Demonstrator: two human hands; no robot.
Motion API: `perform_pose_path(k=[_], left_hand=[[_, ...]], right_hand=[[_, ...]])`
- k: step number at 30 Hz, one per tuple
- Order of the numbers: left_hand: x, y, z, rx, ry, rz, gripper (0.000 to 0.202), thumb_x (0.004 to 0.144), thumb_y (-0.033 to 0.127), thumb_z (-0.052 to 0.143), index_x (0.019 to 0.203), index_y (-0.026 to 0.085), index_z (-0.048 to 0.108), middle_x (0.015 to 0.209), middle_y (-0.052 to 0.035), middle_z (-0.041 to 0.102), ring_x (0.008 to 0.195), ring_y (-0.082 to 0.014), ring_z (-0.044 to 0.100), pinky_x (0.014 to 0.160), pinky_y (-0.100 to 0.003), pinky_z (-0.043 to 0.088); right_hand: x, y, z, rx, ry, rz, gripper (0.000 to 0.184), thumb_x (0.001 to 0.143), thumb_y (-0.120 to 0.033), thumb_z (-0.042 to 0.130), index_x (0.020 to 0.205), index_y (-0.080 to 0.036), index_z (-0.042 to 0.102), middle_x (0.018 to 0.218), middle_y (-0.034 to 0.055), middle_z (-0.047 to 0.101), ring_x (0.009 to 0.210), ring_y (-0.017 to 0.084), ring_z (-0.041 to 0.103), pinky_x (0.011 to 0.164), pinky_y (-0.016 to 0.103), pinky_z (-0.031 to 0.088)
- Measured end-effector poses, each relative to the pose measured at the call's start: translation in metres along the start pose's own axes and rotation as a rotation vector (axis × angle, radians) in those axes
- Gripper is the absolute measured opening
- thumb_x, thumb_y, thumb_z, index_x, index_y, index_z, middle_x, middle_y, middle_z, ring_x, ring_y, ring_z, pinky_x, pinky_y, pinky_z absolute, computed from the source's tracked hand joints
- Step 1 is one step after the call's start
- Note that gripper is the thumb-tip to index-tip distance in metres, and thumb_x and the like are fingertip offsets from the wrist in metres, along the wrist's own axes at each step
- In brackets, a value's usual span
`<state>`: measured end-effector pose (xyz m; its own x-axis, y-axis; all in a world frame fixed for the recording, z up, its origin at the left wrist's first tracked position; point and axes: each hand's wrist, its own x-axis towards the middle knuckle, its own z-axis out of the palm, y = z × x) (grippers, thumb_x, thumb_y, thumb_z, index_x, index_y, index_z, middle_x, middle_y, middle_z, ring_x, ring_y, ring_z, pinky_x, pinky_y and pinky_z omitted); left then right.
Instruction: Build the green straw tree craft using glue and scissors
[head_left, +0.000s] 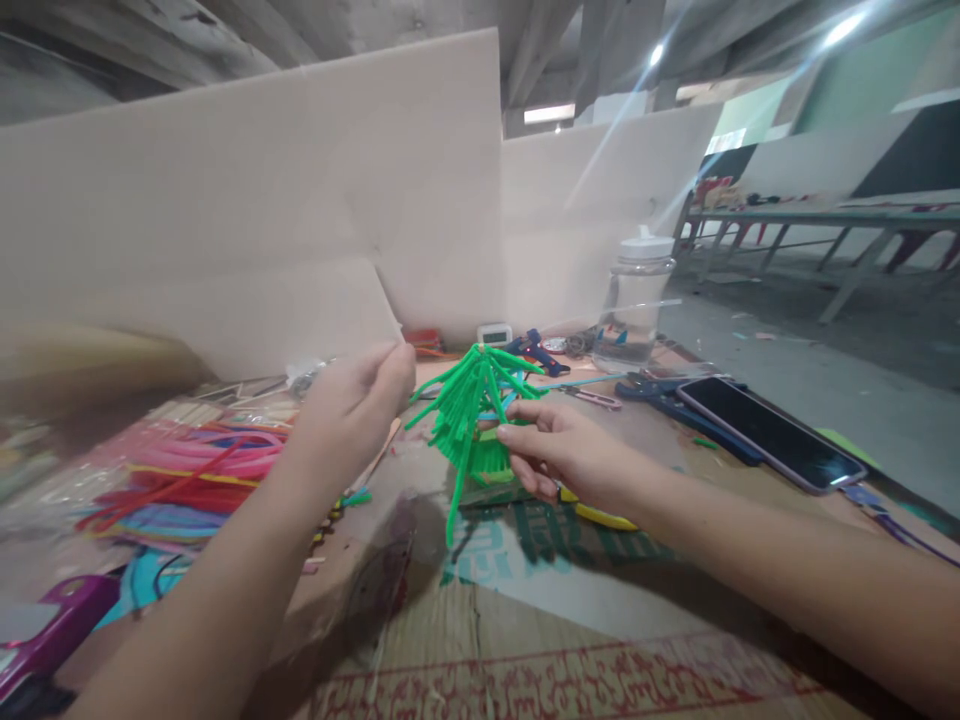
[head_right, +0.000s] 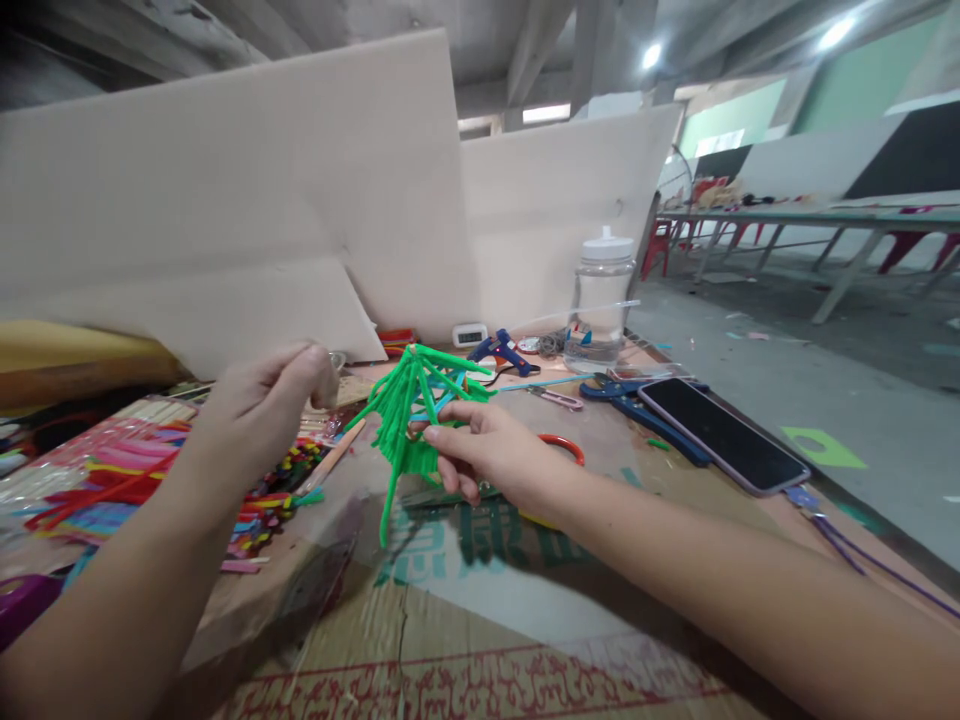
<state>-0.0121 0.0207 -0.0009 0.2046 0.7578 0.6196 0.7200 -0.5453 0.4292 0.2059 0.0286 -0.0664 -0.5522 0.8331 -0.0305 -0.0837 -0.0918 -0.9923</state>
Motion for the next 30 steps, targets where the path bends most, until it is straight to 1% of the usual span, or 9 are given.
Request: perform_pose_path(k=[2,5,8,11,15,20,22,25,30], left_hand=[[-0.001,0.001,-0.004,-0.031,0.091,-0.038,0.04,0.098,0.038,0.04,0.067,0.02,0.058,0.067,0.0005,0.06,0.069,-0.0152,0.057,0.066,-0.028,0.044],[-0.001,0.005,-0.008,-0.123,0.198,-0.093,0.027,0.093,0.042,0.053,0.084,0.022,0.071,0.086,-0.0004,0.073,0.086,-0.0171,0.066,0.083,-0.03,0.05],[-0.001,0.007,-0.007,-0.208,0.221,-0.103,0.02,0.087,0.04,0.064,0.089,0.023,0.072,0.095,-0.0018,0.075,0.093,-0.0189,0.068,0.09,-0.033,0.053],[0.001,0.001,-0.004,-0.251,0.217,-0.085,0.017,0.084,0.037,0.067,0.091,0.022,0.07,0.094,-0.0024,0.074,0.089,-0.0181,0.069,0.086,-0.032,0.055],[0.005,-0.012,0.0,-0.252,0.188,-0.051,0.016,0.085,0.033,0.064,0.097,0.022,0.065,0.094,-0.0033,0.071,0.087,-0.0175,0.067,0.083,-0.032,0.056],[0.005,-0.016,0.002,-0.064,0.22,0.024,0.012,0.087,0.029,0.06,0.097,0.022,0.062,0.094,-0.0028,0.067,0.09,-0.0181,0.064,0.087,-0.033,0.05],[0.004,-0.014,0.002,-0.017,0.209,0.043,0.009,0.089,0.027,0.056,0.095,0.022,0.061,0.091,-0.0018,0.066,0.088,-0.0172,0.062,0.085,-0.032,0.048],[0.002,-0.011,0.002,-0.009,0.185,0.055,0.011,0.094,0.024,0.048,0.095,0.021,0.059,0.085,-0.0013,0.062,0.082,-0.0158,0.06,0.077,-0.03,0.046],[0.001,-0.01,0.001,0.058,0.19,0.024,0.017,0.094,0.023,0.043,0.102,0.02,0.058,0.082,-0.0012,0.06,0.068,-0.0138,0.054,0.06,-0.027,0.039]], right_hand=[[0.0,0.0,0.0,0.009,-0.002,0.0,0.044,0.085,-0.045,0.065,0.115,-0.016,0.051,0.048,-0.0077,0.058,0.035,0.007,0.042,0.037,0.019,0.027],[0.0,0.001,0.0,0.023,-0.019,-0.002,0.037,0.086,-0.043,0.064,0.11,-0.018,0.05,0.048,-0.0079,0.058,0.034,0.007,0.042,0.036,0.019,0.026],[0.0,0.002,0.0,0.021,-0.039,-0.008,0.03,0.087,-0.044,0.063,0.099,-0.019,0.05,0.048,-0.0081,0.059,0.034,0.006,0.042,0.036,0.018,0.026],[0.0,0.002,-0.001,0.003,-0.035,-0.02,0.032,0.086,-0.046,0.064,0.095,-0.019,0.051,0.048,-0.0081,0.058,0.034,0.005,0.041,0.037,0.018,0.025],[0.001,0.002,-0.001,0.012,-0.048,-0.023,0.034,0.084,-0.048,0.065,0.096,-0.019,0.052,0.048,-0.0079,0.058,0.033,0.005,0.041,0.037,0.018,0.025],[0.001,0.001,0.0,0.018,0.001,0.004,0.04,0.083,-0.046,0.066,0.106,-0.017,0.052,0.047,-0.0073,0.058,0.034,0.007,0.041,0.037,0.019,0.026],[0.001,0.001,0.0,0.016,0.002,0.001,0.038,0.083,-0.046,0.066,0.104,-0.017,0.053,0.046,-0.0075,0.057,0.034,0.007,0.041,0.036,0.018,0.026],[0.001,0.002,-0.001,0.022,-0.003,-0.007,0.037,0.084,-0.046,0.066,0.102,-0.017,0.053,0.047,-0.0075,0.057,0.034,0.006,0.041,0.036,0.018,0.026],[0.002,0.003,-0.002,0.031,0.009,0.001,0.044,0.083,-0.045,0.066,0.113,-0.016,0.051,0.047,-0.0073,0.058,0.033,0.007,0.042,0.035,0.018,0.026]])
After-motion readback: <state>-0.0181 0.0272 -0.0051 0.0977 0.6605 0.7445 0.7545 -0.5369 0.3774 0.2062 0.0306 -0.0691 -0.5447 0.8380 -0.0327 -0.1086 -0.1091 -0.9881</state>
